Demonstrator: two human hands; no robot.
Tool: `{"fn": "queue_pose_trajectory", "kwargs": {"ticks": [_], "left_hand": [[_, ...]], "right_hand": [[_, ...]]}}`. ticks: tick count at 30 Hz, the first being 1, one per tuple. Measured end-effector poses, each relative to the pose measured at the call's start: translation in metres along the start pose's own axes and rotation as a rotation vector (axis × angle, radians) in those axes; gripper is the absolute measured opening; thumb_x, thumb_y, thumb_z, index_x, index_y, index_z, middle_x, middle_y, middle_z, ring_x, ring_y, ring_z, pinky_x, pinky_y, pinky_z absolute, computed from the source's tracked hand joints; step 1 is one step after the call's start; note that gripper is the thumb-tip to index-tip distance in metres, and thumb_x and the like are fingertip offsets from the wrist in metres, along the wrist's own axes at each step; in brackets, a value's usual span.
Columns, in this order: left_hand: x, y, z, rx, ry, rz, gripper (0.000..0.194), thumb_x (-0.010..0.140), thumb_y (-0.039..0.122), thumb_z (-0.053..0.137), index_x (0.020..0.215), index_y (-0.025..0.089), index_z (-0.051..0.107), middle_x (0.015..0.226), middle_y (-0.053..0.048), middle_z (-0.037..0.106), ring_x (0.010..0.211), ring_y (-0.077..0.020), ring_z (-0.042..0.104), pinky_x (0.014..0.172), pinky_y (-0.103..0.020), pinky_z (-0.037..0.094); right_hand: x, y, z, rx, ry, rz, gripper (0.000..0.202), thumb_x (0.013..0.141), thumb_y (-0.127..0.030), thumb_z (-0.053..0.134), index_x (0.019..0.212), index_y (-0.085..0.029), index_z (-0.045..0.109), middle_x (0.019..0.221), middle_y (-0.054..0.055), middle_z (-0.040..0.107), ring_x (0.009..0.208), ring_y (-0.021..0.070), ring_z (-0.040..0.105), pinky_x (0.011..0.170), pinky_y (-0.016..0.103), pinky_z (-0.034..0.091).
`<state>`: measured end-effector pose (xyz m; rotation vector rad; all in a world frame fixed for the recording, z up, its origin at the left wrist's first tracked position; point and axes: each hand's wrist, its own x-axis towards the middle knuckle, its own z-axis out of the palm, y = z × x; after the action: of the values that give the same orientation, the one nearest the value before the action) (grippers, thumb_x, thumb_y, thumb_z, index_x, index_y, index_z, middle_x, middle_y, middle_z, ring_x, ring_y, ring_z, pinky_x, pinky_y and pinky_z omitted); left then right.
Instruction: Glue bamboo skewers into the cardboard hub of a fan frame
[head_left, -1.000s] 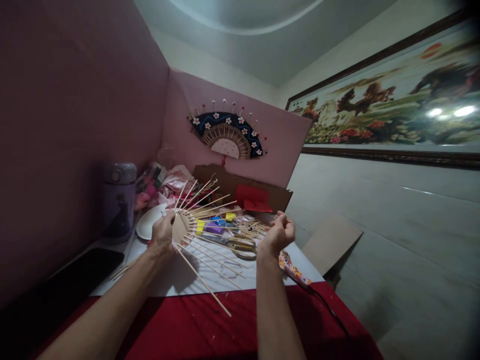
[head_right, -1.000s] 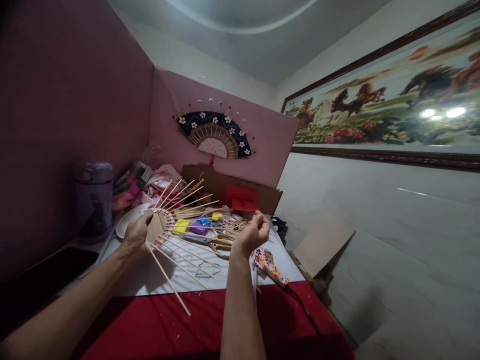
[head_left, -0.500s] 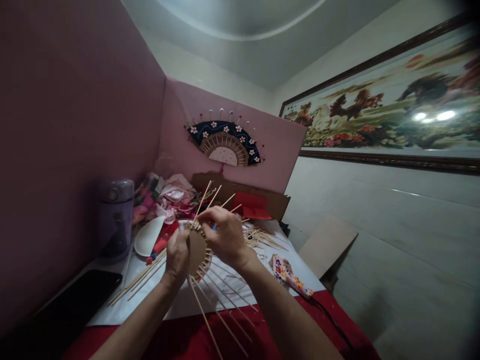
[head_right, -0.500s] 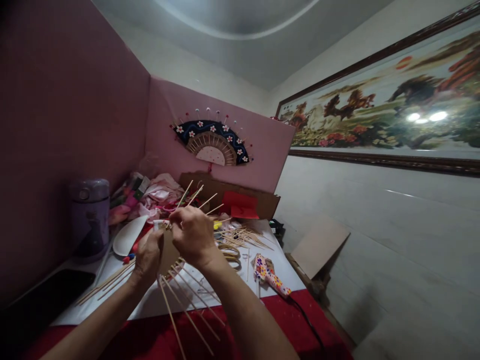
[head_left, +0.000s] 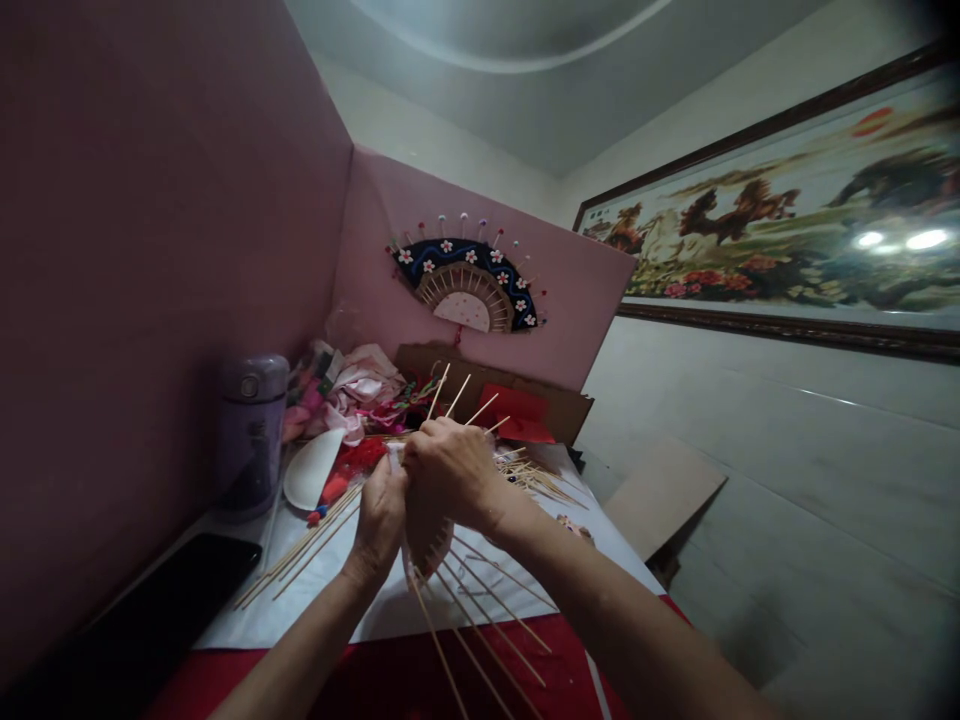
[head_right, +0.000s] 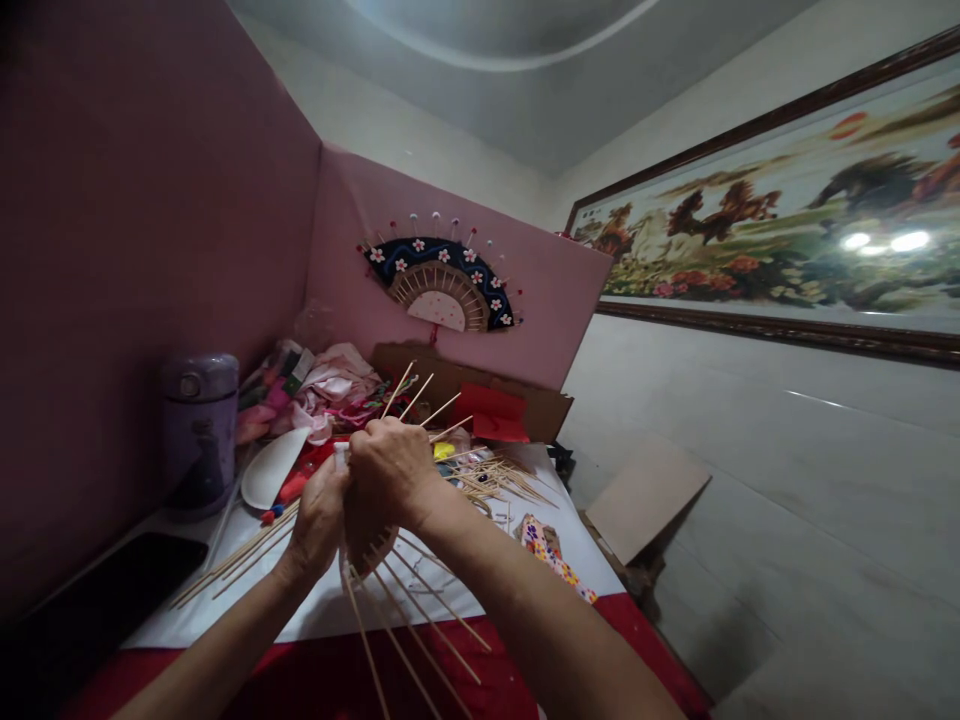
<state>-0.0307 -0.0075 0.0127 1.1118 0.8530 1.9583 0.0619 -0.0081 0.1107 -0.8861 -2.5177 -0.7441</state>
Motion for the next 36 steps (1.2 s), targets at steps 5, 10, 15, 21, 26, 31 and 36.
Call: {"fn": "queue_pose_trajectory", "kwargs": {"ticks": [5,10,15,21,26,31,36], "left_hand": [[-0.004,0.006,0.003,0.109,-0.099,0.033,0.017,0.078,0.031,0.047,0.082,0.016,0.054,0.073,0.0,0.055,0.067,-0.0145,0.049,0.055,-0.024,0.038],[-0.007,0.01,0.005,0.182,-0.123,0.086,0.018,0.079,0.031,0.044,0.081,0.016,0.053,0.073,0.0,0.055,0.069,-0.0153,0.05,0.059,-0.025,0.039],[-0.006,0.005,0.002,0.239,-0.141,0.111,0.018,0.08,0.032,0.043,0.08,0.016,0.052,0.072,0.0,0.054,0.068,-0.0153,0.049,0.059,-0.025,0.038],[-0.005,0.004,0.001,0.219,-0.151,0.125,0.018,0.08,0.031,0.044,0.084,0.016,0.054,0.075,-0.001,0.055,0.07,-0.0162,0.05,0.062,-0.026,0.039],[-0.005,0.007,0.003,0.183,-0.166,0.064,0.02,0.077,0.031,0.046,0.085,0.016,0.056,0.075,-0.002,0.056,0.07,-0.0177,0.05,0.061,-0.026,0.039],[-0.005,0.004,0.004,0.203,-0.187,0.073,0.018,0.079,0.029,0.044,0.085,0.016,0.055,0.074,-0.001,0.054,0.072,-0.0177,0.049,0.066,-0.028,0.039],[-0.006,0.004,0.005,0.192,-0.177,0.087,0.017,0.079,0.029,0.044,0.083,0.016,0.055,0.075,-0.001,0.054,0.072,-0.0169,0.048,0.067,-0.028,0.04]], "right_hand": [[0.002,0.007,-0.006,0.009,-0.078,-0.042,0.012,0.073,-0.021,0.052,0.07,-0.016,0.062,0.072,0.004,0.066,0.064,0.0176,0.059,0.049,0.027,0.029],[0.005,0.009,-0.011,0.044,-0.163,-0.044,0.014,0.074,-0.017,0.049,0.072,-0.014,0.063,0.075,0.006,0.067,0.067,0.0179,0.061,0.053,0.027,0.035],[0.005,0.005,-0.011,0.075,-0.219,-0.028,0.017,0.075,-0.014,0.047,0.076,-0.01,0.063,0.076,0.01,0.066,0.07,0.0183,0.059,0.06,0.027,0.039],[0.004,0.011,0.0,0.143,-0.138,0.006,0.018,0.074,-0.014,0.045,0.077,-0.011,0.063,0.077,0.01,0.066,0.071,0.0181,0.059,0.06,0.027,0.039],[0.004,0.025,0.007,0.28,-0.153,0.029,0.02,0.074,-0.015,0.047,0.073,-0.016,0.067,0.074,0.006,0.068,0.069,0.014,0.061,0.058,0.022,0.036],[0.004,0.024,0.005,0.226,-0.17,0.024,0.02,0.07,-0.018,0.049,0.07,-0.017,0.069,0.073,0.008,0.07,0.067,0.0168,0.063,0.053,0.024,0.032],[0.007,0.017,0.005,0.186,-0.214,0.073,0.022,0.07,-0.023,0.048,0.074,-0.019,0.069,0.074,0.008,0.07,0.066,0.0175,0.062,0.053,0.025,0.033]]}}
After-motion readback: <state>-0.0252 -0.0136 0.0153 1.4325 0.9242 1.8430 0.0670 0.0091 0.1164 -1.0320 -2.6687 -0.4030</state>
